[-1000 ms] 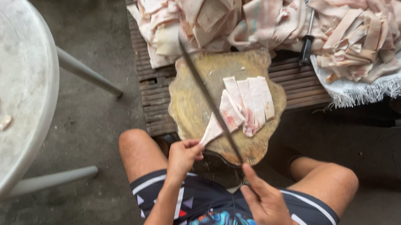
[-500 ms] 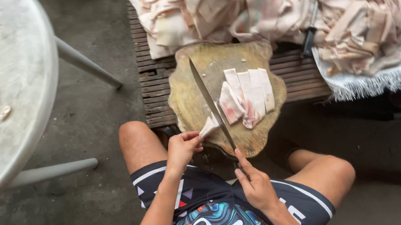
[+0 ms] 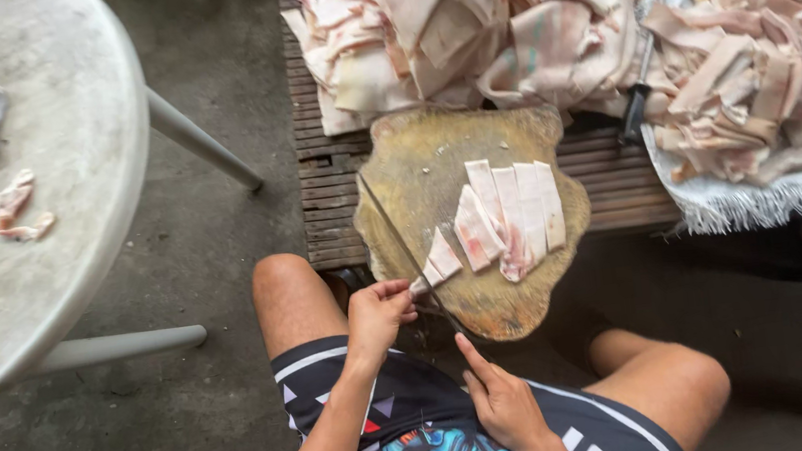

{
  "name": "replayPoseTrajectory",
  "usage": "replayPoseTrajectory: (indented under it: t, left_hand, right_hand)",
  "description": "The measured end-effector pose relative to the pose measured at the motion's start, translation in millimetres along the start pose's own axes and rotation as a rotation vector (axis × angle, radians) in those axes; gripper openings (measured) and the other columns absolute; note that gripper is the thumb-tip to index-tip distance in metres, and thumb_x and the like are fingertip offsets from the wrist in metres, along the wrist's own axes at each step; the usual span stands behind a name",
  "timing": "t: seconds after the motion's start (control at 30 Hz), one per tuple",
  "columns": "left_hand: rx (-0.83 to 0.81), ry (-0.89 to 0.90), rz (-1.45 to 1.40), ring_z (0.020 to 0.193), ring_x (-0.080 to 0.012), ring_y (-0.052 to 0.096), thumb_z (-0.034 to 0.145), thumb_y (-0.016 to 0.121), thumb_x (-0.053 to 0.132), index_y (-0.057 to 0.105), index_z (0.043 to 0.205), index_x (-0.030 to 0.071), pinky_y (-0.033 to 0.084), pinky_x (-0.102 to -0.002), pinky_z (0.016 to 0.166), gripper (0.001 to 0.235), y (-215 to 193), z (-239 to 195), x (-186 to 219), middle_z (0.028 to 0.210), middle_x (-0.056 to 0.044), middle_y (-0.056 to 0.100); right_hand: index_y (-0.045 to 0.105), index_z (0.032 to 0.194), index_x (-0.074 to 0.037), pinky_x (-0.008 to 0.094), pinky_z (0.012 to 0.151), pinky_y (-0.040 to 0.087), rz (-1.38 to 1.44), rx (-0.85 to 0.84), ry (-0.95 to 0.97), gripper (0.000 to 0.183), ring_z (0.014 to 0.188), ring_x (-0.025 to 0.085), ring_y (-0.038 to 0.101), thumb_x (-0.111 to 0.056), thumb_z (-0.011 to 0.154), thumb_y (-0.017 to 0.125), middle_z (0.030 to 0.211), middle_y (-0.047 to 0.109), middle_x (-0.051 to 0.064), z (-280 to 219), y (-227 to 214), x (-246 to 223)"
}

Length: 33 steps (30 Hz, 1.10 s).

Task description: The person uses a large knife to slice pieces of animal skin into strips on a wooden cutting board.

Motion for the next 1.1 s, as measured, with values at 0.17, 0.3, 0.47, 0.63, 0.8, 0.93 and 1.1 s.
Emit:
replayPoseTrajectory:
  t: [0.17, 0.3, 0.47, 0.63, 0.8, 0.93, 1.1]
  left_hand:
    - [0.076, 0.099, -0.051, 0.073, -0.0118, 0.070, 0.091, 0.067, 0.006, 0.071, 0.116, -0.009, 0.062, -0.027, 0.067, 0.029, -5.1, 0.2, 21.7, 0.090, -0.008, 0.074]
    - [0.133, 0.338, 0.310, 0.080, -0.0196, 0.070, 0.091, 0.065, 0.008, 0.072, 0.120, -0.004, 0.057, -0.030, 0.075, 0.032, 8.6, -22.1, 58.9, 0.096, -0.014, 0.075]
    - [0.077, 0.490, 0.954, 0.092, -0.0382, 0.065, 0.079, 0.085, 0.030, 0.070, 0.107, -0.001, 0.053, -0.045, 0.083, 0.044, 57.0, -30.6, 87.9, 0.102, -0.022, 0.061]
    - [0.017, 0.525, 1.004, 0.095, -0.0391, 0.064, 0.082, 0.078, 0.017, 0.068, 0.099, 0.002, 0.052, -0.047, 0.085, 0.025, 73.4, -22.7, 81.5, 0.101, -0.020, 0.063]
    - [0.025, 0.431, 0.867, 0.093, -0.0348, 0.070, 0.079, 0.078, 0.011, 0.068, 0.091, 0.002, 0.054, -0.044, 0.083, 0.018, 59.4, -13.5, 78.9, 0.094, -0.016, 0.071]
    - [0.095, 0.378, 0.778, 0.093, -0.0368, 0.069, 0.079, 0.081, 0.014, 0.064, 0.105, 0.004, 0.054, -0.046, 0.081, 0.032, 53.5, -24.4, 74.0, 0.096, -0.018, 0.070]
    - [0.077, 0.497, 0.766, 0.093, -0.0379, 0.069, 0.083, 0.079, 0.014, 0.069, 0.097, 0.004, 0.054, -0.046, 0.080, 0.021, 57.1, -33.4, 83.1, 0.098, -0.016, 0.072]
  right_hand:
    - [0.046, 0.153, -0.021, 0.034, 0.073, 0.058, 0.250, 0.060, -0.139, 0.060, 0.077, 0.022, 0.074, -0.013, 0.096, 0.062, 0.099, 0.074, 0.015, -5.7, -9.5, 3.9]
    - [0.046, 0.154, -0.020, 0.032, 0.069, 0.055, 0.271, 0.100, -0.046, 0.061, 0.069, 0.017, 0.063, -0.014, 0.096, 0.064, 0.082, 0.068, 0.012, -20.3, -15.4, 13.9]
    - [0.042, 0.156, -0.025, 0.028, 0.057, 0.050, 0.377, 0.083, 0.157, 0.066, 0.053, 0.012, 0.054, -0.016, 0.095, 0.062, 0.061, 0.059, 0.006, -18.6, -19.9, 25.5]
    - [0.042, 0.157, -0.026, 0.029, 0.061, 0.051, 0.319, 0.060, 0.186, 0.064, 0.057, 0.014, 0.053, -0.017, 0.097, 0.062, 0.063, 0.058, 0.007, -18.3, -29.5, 20.2]
    - [0.045, 0.156, -0.021, 0.031, 0.072, 0.054, 0.187, 0.188, -0.277, 0.058, 0.080, 0.021, 0.071, -0.015, 0.101, 0.062, 0.098, 0.072, 0.013, -12.3, -46.2, -17.7]
    - [0.048, 0.153, -0.025, 0.032, 0.066, 0.054, 0.140, -0.009, 0.091, 0.061, 0.062, 0.023, 0.061, -0.017, 0.096, 0.065, 0.075, 0.066, 0.014, -21.5, -35.4, 6.7]
    - [0.047, 0.151, -0.022, 0.032, 0.065, 0.056, 0.249, 0.156, -0.184, 0.058, 0.065, 0.019, 0.067, -0.014, 0.096, 0.064, 0.085, 0.071, 0.010, -21.4, -49.3, -7.9]
Point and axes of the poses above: each hand's wrist, its own z-axis towards the middle knuckle, its own y-axis out of the palm, x = y × z, the point moved 7 cm from there along z, towards the middle knuckle
